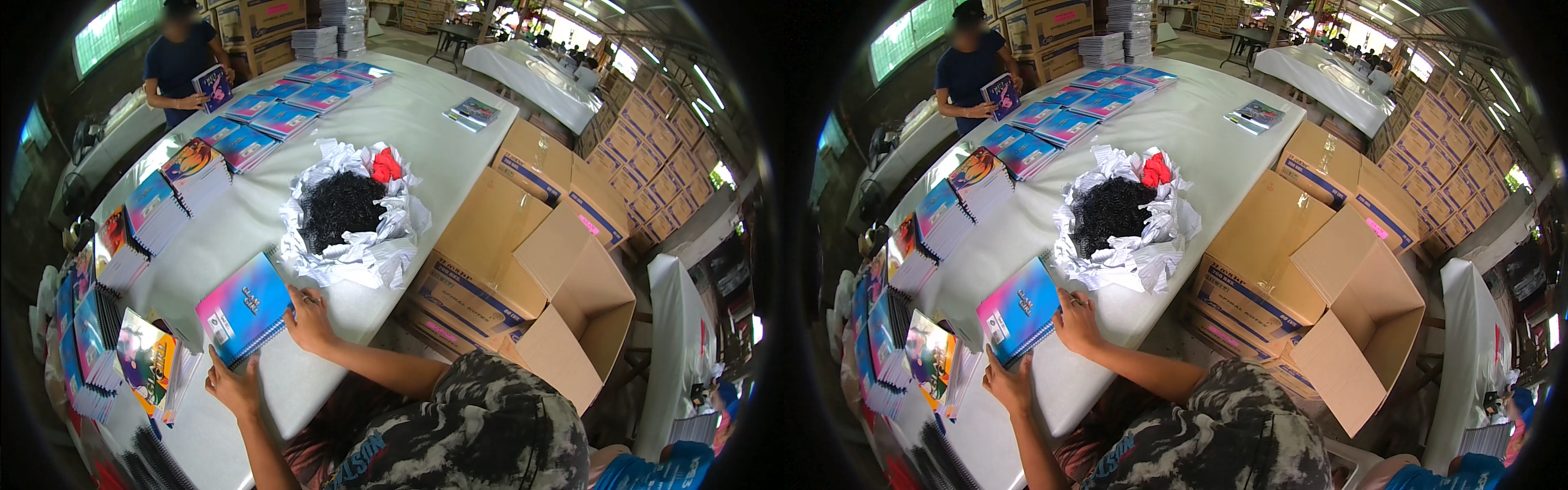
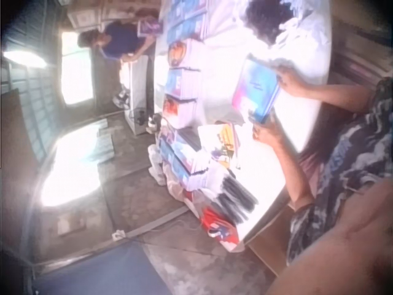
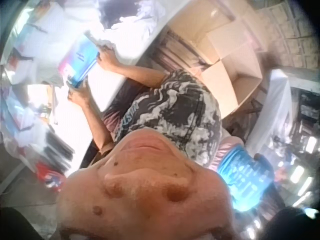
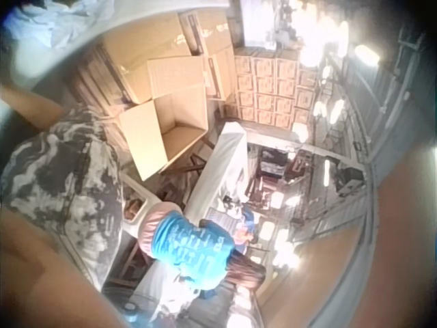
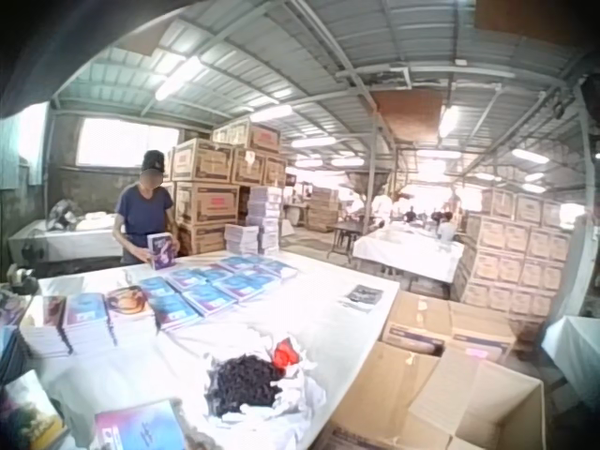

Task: The person assembles spiral-bound notebooks by inserting metal coils into the punched holes of the covers and pages. They repeatedly pick up a coil, align it with the holes, and press it through to bind the notebook, then place the finished unit on a growing stack.

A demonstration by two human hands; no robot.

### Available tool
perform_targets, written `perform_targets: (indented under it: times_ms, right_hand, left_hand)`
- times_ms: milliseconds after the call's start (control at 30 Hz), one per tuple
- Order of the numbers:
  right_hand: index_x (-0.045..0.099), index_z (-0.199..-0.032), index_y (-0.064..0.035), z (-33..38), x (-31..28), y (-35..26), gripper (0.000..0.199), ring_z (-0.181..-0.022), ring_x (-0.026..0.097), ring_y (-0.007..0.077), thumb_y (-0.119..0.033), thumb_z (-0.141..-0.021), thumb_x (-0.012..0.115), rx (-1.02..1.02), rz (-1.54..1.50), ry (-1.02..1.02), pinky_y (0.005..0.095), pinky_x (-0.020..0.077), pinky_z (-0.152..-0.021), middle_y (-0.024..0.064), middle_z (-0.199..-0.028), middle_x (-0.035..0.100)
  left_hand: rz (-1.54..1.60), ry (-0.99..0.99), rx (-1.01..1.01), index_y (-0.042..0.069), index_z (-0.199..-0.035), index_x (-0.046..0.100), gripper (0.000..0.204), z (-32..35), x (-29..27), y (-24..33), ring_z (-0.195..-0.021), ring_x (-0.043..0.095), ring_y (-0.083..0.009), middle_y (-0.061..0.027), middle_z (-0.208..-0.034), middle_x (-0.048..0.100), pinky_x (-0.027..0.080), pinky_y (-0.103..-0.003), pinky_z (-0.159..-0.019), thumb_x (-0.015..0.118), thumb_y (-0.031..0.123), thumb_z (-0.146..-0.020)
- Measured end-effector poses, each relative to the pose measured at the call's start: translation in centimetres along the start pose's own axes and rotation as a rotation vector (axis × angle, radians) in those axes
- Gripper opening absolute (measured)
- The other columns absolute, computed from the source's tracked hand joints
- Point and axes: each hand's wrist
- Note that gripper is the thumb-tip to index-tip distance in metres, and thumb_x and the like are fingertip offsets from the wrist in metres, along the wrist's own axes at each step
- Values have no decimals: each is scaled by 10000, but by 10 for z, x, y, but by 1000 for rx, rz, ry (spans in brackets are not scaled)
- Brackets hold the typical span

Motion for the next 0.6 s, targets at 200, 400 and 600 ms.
perform_targets:
  times_ms: [200, 400, 600]
  right_hand:
    - [402, -1243, 18, 0, 0, 9, 519, -981, 463, 311, -90, -758, 553, -13, 7, 25, 461, 334, -835, 157, -886, 585]
    - [365, -1284, 13, -3, 6, -1, 548, -1031, 453, 352, -133, -789, 552, 26, 21, -57, 478, 305, -910, 181, -929, 583]
    - [297, -1342, -23, -6, -5, 7, 584, -1186, 325, 340, -155, -834, 553, -92, -27, 159, 443, 192, -1019, 183, -1323, 382]
  left_hand:
    - [22, 15, -18, 70, -1280, 415, 842, -4, 4, 0, -846, 568, -243, -106, -919, 627, 363, -361, -857, 802, 301, -569]
    - [10, 73, -119, 73, -1280, 409, 865, -1, 1, -10, -971, 536, -272, -126, -1012, 603, 369, -389, -862, 817, 283, -547]
    - [-48, 367, 167, 51, -1304, 383, 735, -46, -83, -8, -1179, 390, -328, -165, -1257, 441, 278, -433, -988, 738, 194, -677]
Point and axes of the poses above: each hand's wrist, its own z-axis away from the middle knuckle, its own x-axis out of the palm, y = z × x
